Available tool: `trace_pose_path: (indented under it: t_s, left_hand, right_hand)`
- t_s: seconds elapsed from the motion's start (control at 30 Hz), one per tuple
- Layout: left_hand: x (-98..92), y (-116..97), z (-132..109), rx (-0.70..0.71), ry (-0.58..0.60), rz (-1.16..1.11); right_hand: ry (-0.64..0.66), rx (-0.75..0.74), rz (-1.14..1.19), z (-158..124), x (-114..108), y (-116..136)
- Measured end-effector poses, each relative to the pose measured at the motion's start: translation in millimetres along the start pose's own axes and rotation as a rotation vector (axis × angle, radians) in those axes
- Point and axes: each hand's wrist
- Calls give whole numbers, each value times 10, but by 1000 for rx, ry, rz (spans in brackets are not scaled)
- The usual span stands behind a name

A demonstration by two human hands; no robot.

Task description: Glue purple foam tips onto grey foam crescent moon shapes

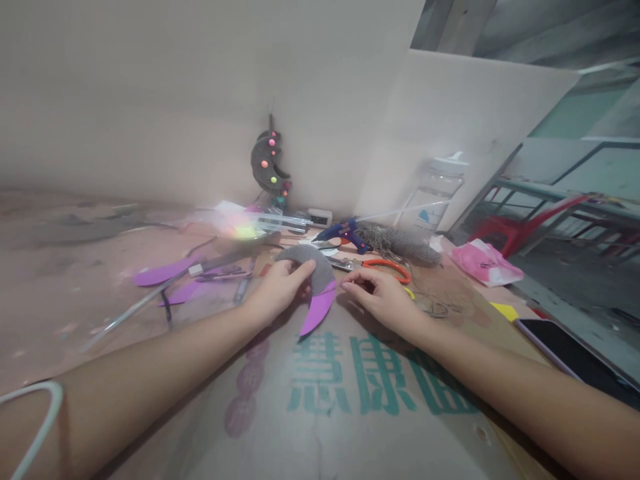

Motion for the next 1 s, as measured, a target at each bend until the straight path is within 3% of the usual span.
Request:
trace_pose_path:
  t_s: [0.37,1.0]
  left_hand:
    - [-14,9,-20,31,48,110]
    - [-2,-7,-39,-42,89,1]
  right_hand:
    - [-30,-1,11,12,3,30]
    - [-49,-53,27,-5,3,0]
Point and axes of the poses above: each hand's wrist, its own z-axis towards the middle knuckle, its own x-axis out of the palm, y = z × x, and after that the axes turned 3 degrees about -z, right-handed
